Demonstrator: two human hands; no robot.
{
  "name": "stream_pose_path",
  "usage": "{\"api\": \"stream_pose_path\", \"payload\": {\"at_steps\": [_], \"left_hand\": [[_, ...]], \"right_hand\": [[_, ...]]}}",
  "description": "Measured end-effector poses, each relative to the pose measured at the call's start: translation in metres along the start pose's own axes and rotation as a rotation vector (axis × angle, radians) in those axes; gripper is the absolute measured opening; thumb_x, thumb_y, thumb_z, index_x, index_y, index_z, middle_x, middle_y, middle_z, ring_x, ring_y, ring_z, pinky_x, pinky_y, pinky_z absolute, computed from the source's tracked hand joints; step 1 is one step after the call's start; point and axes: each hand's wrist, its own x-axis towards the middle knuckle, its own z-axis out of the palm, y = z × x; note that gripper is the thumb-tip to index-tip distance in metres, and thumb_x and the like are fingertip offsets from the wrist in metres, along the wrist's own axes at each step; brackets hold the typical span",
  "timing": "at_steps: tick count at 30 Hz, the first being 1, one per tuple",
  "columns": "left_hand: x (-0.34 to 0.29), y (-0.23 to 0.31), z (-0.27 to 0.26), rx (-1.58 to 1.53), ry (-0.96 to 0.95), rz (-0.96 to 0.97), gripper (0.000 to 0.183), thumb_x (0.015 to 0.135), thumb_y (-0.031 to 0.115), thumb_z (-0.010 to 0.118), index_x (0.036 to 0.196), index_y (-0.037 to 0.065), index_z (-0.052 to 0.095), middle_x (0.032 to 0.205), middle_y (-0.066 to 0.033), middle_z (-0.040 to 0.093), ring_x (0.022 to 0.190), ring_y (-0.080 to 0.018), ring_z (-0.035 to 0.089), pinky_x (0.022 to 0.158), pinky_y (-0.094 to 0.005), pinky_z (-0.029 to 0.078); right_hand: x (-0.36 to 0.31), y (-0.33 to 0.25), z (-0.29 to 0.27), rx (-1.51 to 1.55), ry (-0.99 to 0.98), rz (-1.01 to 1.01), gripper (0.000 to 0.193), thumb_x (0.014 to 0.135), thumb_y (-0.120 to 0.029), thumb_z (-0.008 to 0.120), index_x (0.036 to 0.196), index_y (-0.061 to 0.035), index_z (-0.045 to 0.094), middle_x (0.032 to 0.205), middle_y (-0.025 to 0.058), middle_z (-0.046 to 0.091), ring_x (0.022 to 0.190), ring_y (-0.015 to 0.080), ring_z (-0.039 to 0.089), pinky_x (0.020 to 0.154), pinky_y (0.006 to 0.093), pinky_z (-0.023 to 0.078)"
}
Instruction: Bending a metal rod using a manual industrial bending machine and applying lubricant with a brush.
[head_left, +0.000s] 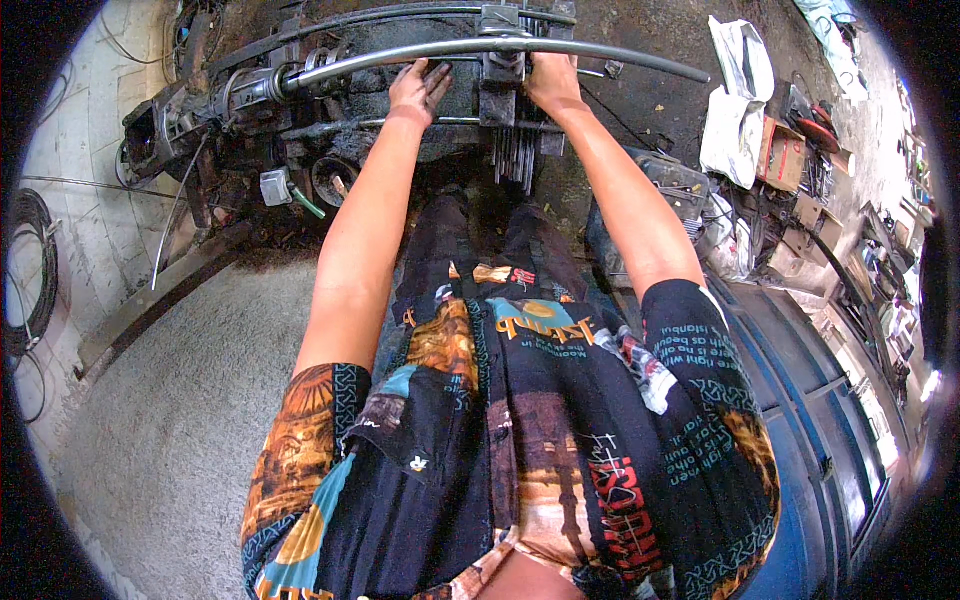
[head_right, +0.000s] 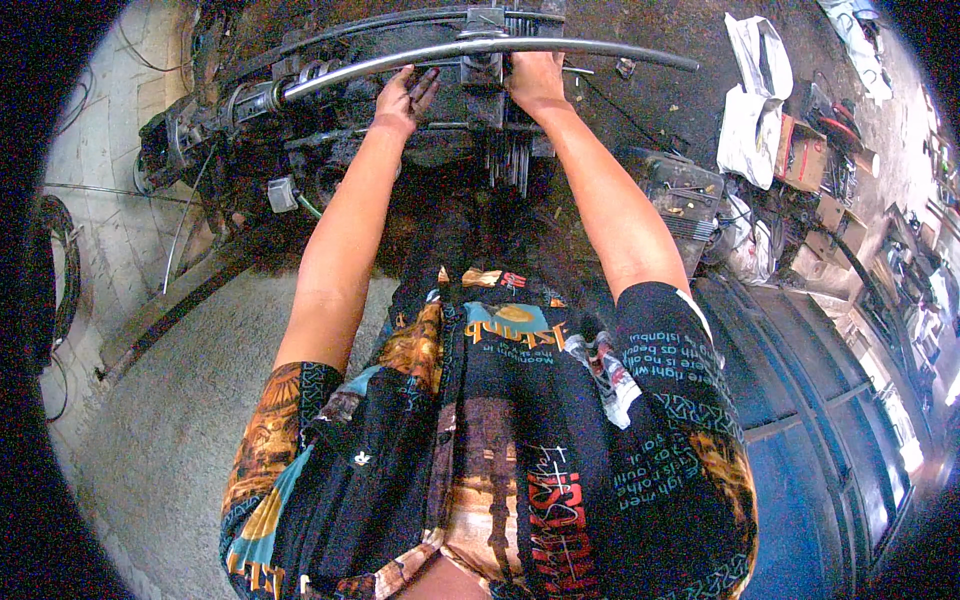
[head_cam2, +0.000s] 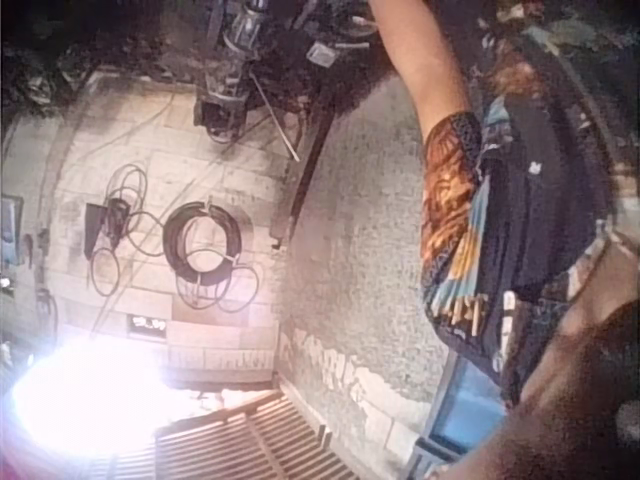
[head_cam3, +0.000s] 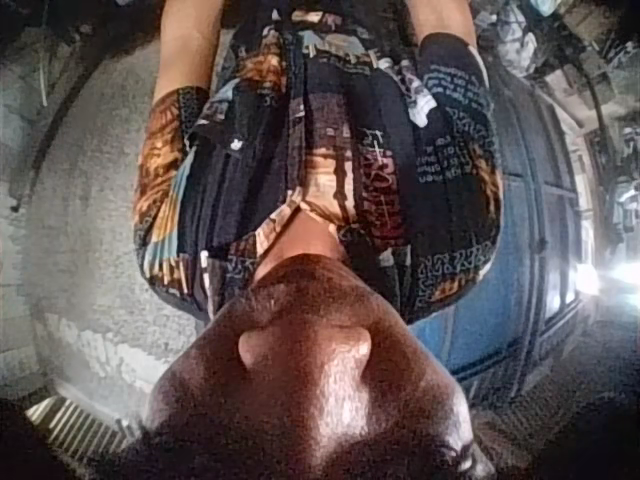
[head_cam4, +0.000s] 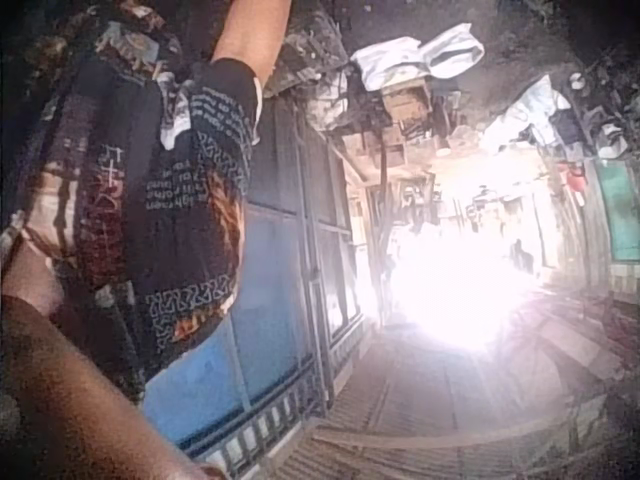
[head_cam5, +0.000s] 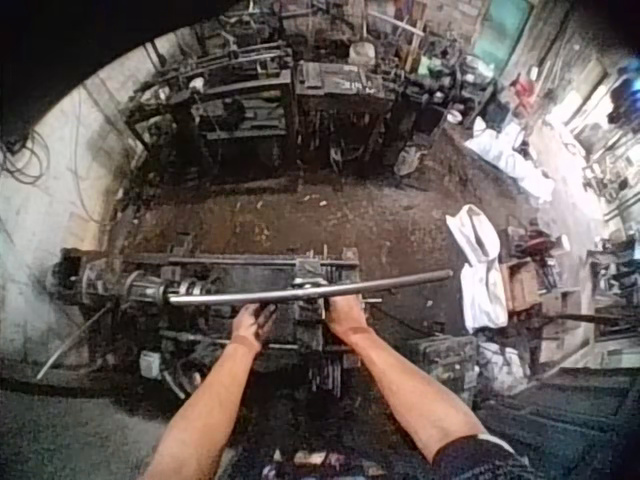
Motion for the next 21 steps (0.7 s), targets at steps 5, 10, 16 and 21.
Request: {"api": "stream_pose_path", "payload": {"at_steps": [5, 10, 16, 21], "left_hand": [[0.0, 0.001, -0.002, -0.022, 0.0, 0.003, 0.029, 0.096, 0.014, 0.054, 0.122, 0.004, 0.044, 0.12, -0.0124, 0.051, 0.099, -0.0334, 0.066, 0.084, -0.046, 0.059], [-0.001, 0.001, 0.002, -0.031, -0.009, 0.021, 0.03, 0.097, 0.011, 0.051, 0.124, 0.001, 0.041, 0.13, -0.0145, 0.046, 0.1, -0.0352, 0.066, 0.084, -0.0476, 0.058], [-0.005, 0.001, 0.005, -0.007, 0.011, 0.021, 0.031, 0.098, 0.01, 0.048, 0.127, 0.001, 0.04, 0.128, -0.0167, 0.047, 0.097, -0.0366, 0.066, 0.079, -0.0472, 0.06], [-0.005, 0.003, 0.003, 0.002, 0.027, 0.035, 0.03, 0.098, 0.012, 0.048, 0.125, 0.003, 0.041, 0.12, -0.0162, 0.052, 0.091, -0.0347, 0.068, 0.075, -0.0456, 0.062]], "right_hand": [[0.0, -0.003, -0.004, -0.094, -0.12, 0.036, 0.048, 0.066, -0.004, 0.072, 0.113, -0.0057, 0.063, 0.109, 0.0197, 0.064, 0.111, 0.04, 0.054, 0.104, 0.0538, 0.03], [-0.001, -0.002, -0.006, -0.082, -0.098, 0.033, 0.047, 0.066, -0.004, 0.072, 0.112, -0.0063, 0.064, 0.11, 0.0189, 0.063, 0.114, 0.039, 0.053, 0.105, 0.0556, 0.028], [-0.002, -0.009, -0.008, -0.07, -0.048, 0.033, 0.035, 0.068, -0.004, 0.068, 0.103, -0.0055, 0.066, 0.107, 0.0189, 0.063, 0.115, 0.0387, 0.052, 0.106, 0.0609, 0.022], [-0.001, -0.012, -0.01, -0.124, -0.11, 0.061, 0.047, 0.069, -0.001, 0.066, 0.116, -0.008, 0.062, 0.109, 0.0193, 0.063, 0.116, 0.0389, 0.053, 0.106, 0.0573, 0.025]]}}
